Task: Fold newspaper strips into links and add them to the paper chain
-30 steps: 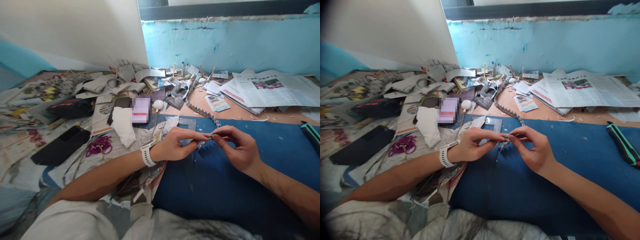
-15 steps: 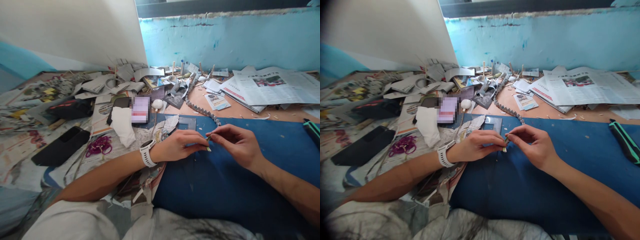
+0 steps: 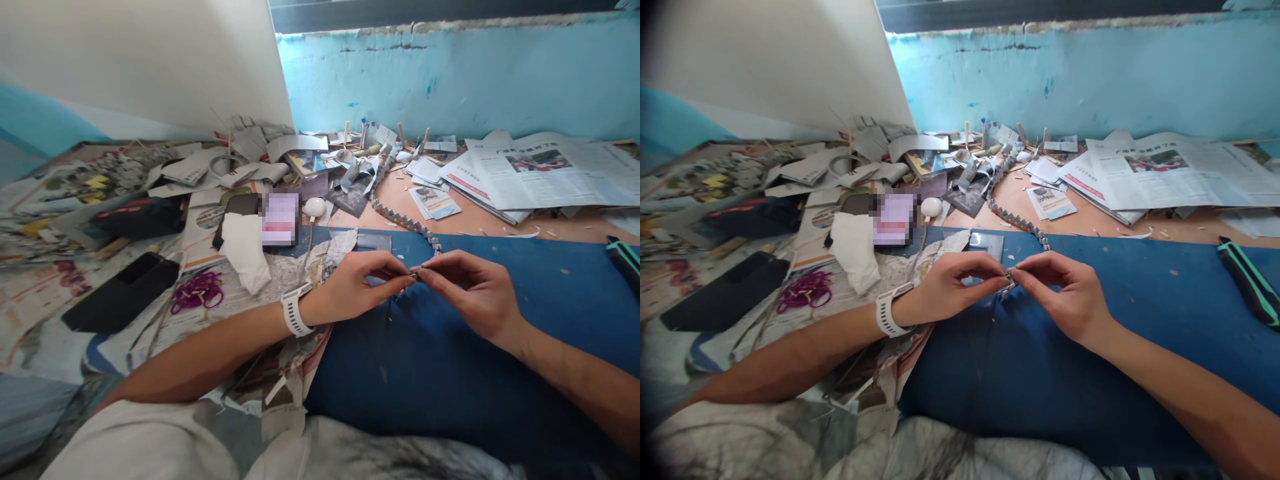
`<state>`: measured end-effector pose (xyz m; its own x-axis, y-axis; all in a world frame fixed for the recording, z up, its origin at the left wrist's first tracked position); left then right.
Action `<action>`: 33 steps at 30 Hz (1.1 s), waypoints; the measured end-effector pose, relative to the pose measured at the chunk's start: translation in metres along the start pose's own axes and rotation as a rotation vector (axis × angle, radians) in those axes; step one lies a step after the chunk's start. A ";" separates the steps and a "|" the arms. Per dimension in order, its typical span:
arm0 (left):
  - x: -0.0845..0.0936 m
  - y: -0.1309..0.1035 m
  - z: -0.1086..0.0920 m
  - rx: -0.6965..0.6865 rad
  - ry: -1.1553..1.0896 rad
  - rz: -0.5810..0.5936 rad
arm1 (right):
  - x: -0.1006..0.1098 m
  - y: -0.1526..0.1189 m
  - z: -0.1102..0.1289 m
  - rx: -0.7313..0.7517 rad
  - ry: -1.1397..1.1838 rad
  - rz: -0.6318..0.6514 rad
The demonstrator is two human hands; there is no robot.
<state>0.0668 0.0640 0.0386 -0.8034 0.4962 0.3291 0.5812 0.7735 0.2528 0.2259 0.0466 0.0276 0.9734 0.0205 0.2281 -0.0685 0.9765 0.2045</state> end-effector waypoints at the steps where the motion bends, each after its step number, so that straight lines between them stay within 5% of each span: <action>1: 0.001 -0.001 0.001 -0.002 0.006 -0.018 | 0.000 0.000 0.000 0.002 0.002 -0.004; 14: 0.004 -0.008 -0.018 -0.169 0.216 -0.050 | -0.003 -0.001 0.004 0.086 0.026 0.034; 22: 0.001 -0.008 -0.039 -0.339 0.314 -0.023 | 0.001 -0.007 0.019 0.309 0.084 0.009; 27: 0.001 -0.011 -0.038 -0.342 0.355 -0.055 | 0.000 -0.014 0.037 0.523 -0.048 0.010; 33: -0.002 -0.017 -0.052 -0.451 0.460 -0.110 | 0.000 -0.022 0.049 0.611 -0.164 -0.065</action>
Point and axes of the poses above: each hand's wrist, its own y-axis towards the middle knuckle, its own x-axis out of the back of the hand, z = x × y, the point moved 10 cm from there along y, towards the middle knuckle
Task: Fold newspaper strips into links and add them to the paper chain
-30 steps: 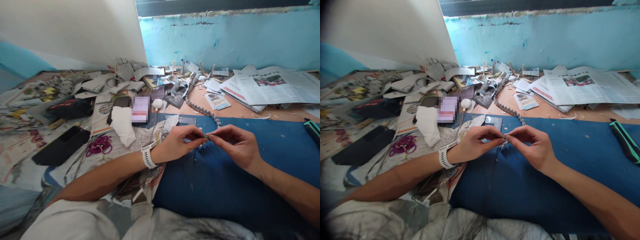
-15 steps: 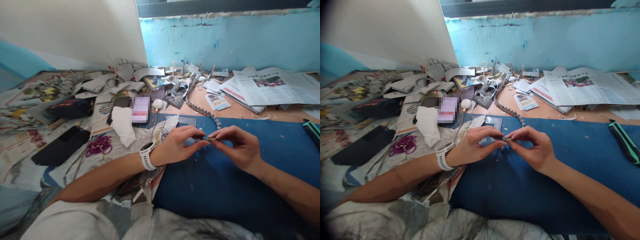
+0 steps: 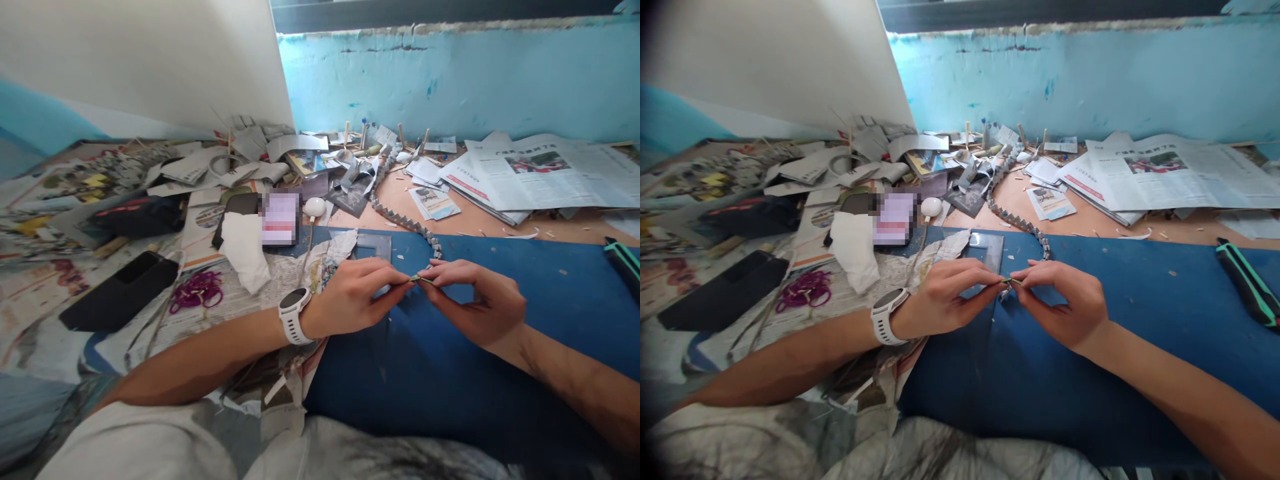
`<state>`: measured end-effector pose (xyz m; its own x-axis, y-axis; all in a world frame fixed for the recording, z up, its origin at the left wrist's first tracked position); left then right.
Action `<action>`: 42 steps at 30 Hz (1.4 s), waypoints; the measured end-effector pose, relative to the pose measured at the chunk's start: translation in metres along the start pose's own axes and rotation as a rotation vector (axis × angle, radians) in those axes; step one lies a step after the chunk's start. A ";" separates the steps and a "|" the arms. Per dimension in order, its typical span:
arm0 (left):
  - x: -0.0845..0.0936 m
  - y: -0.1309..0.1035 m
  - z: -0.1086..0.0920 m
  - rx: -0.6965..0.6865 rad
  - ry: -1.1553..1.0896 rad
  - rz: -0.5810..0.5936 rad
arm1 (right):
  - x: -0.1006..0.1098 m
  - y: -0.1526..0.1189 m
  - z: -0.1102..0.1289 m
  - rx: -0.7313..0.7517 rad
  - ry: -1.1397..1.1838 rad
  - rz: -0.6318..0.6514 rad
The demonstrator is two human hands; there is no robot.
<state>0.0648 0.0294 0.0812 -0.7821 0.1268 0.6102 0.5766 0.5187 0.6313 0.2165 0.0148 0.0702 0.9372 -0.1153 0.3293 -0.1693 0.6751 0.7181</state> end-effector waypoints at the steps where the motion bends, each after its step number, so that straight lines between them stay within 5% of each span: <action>1: 0.001 0.000 -0.004 -0.027 0.019 -0.007 | -0.001 0.000 0.003 0.015 -0.016 0.005; 7: 0.003 -0.001 -0.014 -0.102 0.071 -0.060 | -0.004 0.001 0.024 0.184 -0.105 0.052; 12: 0.000 -0.003 -0.010 -0.114 0.017 -0.032 | 0.004 0.005 0.019 0.144 -0.122 -0.007; 20: -0.001 0.003 0.015 0.185 -0.352 -0.011 | 0.007 0.006 0.019 0.150 -0.060 -0.020; 28: -0.014 -0.007 0.037 0.387 -0.587 -0.020 | -0.007 0.007 0.018 0.111 -0.072 0.145; 42: -0.003 0.001 0.022 0.125 -0.470 -0.050 | -0.014 0.009 0.024 0.188 0.013 0.235</action>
Point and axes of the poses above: each hand's wrist, its own y-axis towards the middle knuckle, its own x-axis out of the back of the hand, z = x × y, the point moved 10 cm from there along y, towards the middle knuckle
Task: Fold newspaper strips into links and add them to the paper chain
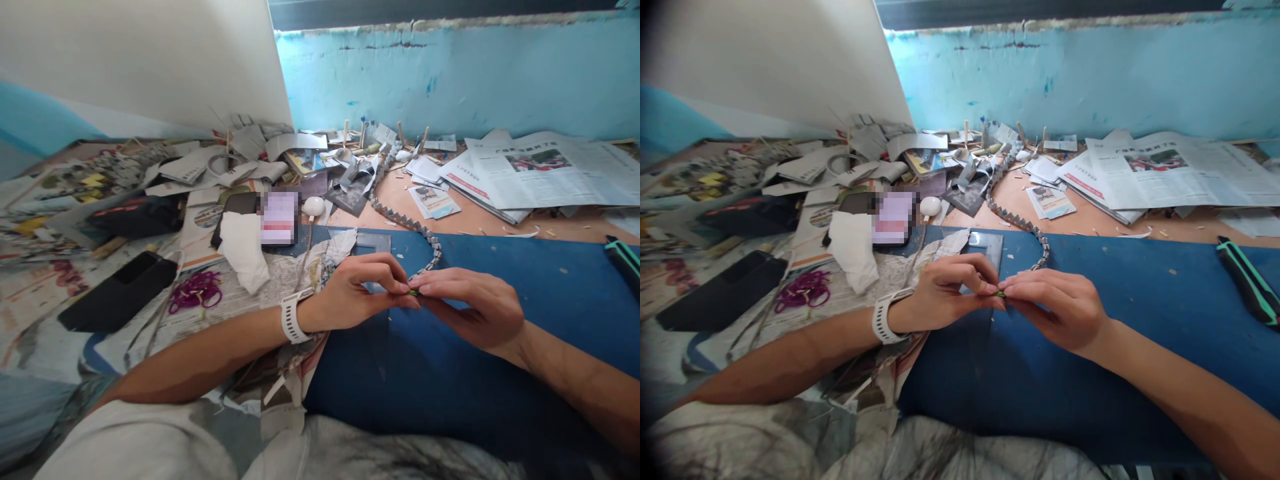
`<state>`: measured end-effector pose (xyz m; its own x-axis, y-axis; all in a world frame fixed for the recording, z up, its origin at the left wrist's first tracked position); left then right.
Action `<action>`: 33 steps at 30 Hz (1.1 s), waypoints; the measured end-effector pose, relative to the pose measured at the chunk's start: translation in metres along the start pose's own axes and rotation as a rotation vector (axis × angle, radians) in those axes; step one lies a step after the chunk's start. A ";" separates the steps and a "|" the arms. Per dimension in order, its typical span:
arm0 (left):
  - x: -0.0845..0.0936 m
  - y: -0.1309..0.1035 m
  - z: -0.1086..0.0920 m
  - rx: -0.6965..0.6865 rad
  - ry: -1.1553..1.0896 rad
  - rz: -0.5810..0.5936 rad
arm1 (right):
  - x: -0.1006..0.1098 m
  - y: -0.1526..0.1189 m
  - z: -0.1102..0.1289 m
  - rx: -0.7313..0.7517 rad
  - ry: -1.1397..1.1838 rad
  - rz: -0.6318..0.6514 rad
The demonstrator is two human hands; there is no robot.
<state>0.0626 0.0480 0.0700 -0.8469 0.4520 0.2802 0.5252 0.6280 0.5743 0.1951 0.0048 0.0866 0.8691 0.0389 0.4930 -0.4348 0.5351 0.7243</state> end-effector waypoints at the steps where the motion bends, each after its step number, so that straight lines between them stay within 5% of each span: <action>1: 0.000 0.000 0.000 0.004 -0.003 0.002 | 0.000 0.000 0.001 0.008 0.004 0.000; 10: -0.001 -0.003 0.014 0.162 -0.063 0.023 | 0.010 -0.011 -0.017 -0.196 0.013 -0.142; 22: 0.008 -0.006 0.007 0.046 0.234 0.021 | 0.004 -0.004 -0.028 -0.246 0.097 -0.062; 33: 0.006 0.000 0.010 0.084 0.140 0.040 | 0.003 -0.004 -0.031 -0.244 0.050 -0.030</action>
Point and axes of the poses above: each hand's wrist, its own y-axis towards the middle knuckle, its own x-axis out of the back of the hand, z = x × y, the point moved 10 cm from there along y, towards the middle knuckle
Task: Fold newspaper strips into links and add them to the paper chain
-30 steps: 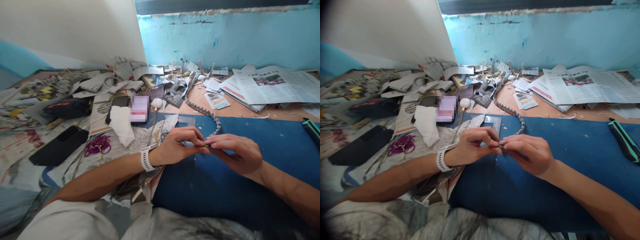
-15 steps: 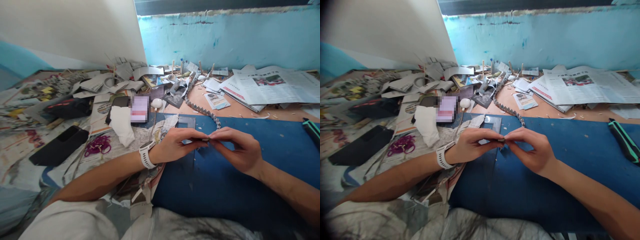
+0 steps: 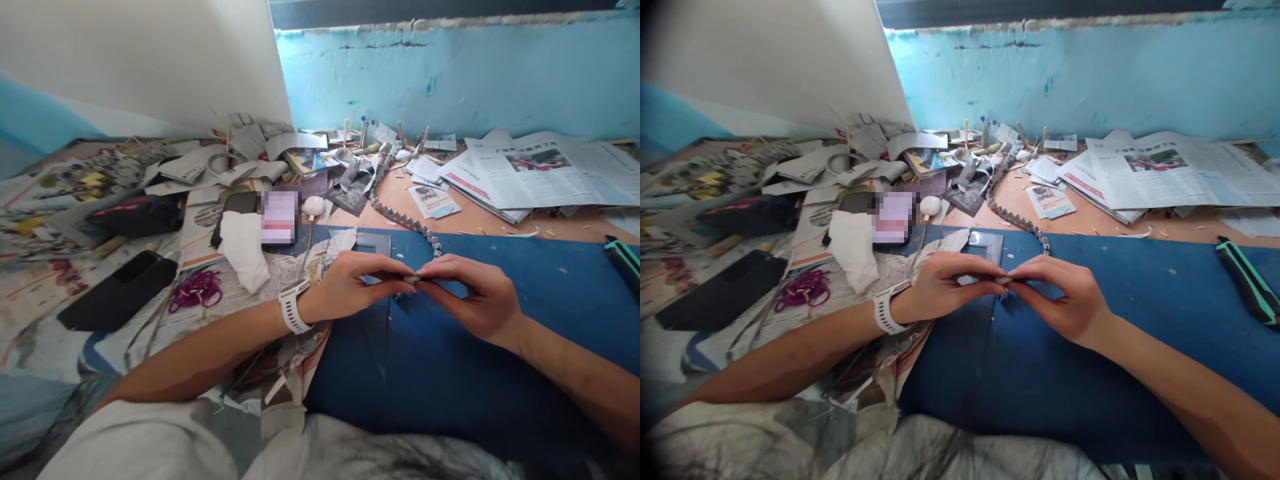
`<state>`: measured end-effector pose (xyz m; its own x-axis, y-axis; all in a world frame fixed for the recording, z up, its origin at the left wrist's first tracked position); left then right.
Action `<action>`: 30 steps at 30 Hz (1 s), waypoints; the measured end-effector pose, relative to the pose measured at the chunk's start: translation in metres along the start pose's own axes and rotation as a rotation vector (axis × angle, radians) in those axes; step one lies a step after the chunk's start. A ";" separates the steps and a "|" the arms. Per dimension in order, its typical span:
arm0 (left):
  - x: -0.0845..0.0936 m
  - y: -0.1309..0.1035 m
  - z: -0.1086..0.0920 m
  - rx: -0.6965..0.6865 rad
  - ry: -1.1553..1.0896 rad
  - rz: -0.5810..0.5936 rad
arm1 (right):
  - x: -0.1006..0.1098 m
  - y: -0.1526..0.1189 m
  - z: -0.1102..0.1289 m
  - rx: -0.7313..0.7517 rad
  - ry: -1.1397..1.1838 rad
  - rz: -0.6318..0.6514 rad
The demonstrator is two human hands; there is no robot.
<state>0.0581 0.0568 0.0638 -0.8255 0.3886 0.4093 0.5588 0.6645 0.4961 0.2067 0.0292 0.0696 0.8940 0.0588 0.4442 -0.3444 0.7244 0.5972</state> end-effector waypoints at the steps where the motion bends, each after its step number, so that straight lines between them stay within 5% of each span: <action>1: -0.001 0.001 -0.001 0.004 -0.024 0.008 | 0.000 0.000 0.000 -0.005 0.001 -0.003; 10: -0.006 0.000 0.013 0.116 -0.062 0.040 | -0.002 0.001 0.006 0.028 -0.033 0.015; 20: -0.005 0.002 0.005 0.082 -0.043 0.051 | 0.005 -0.006 -0.002 -0.064 -0.114 -0.023; 25: 0.013 0.000 0.033 0.235 -0.200 -0.179 | -0.014 -0.005 -0.015 -0.082 -0.113 0.193; 30: 0.012 0.000 0.053 0.282 -0.433 -0.231 | -0.042 -0.015 -0.017 0.169 -0.330 0.415</action>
<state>0.0436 0.0954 0.0279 -0.9142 0.3996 -0.0669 0.3659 0.8852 0.2873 0.1791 0.0271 0.0306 0.5458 0.0782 0.8343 -0.7140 0.5646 0.4141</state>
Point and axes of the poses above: each hand's wrist, its own y-axis towards the middle knuckle, its own x-axis out of the back of the hand, z = x × y, the point moved 10 cm from there along y, towards the middle knuckle
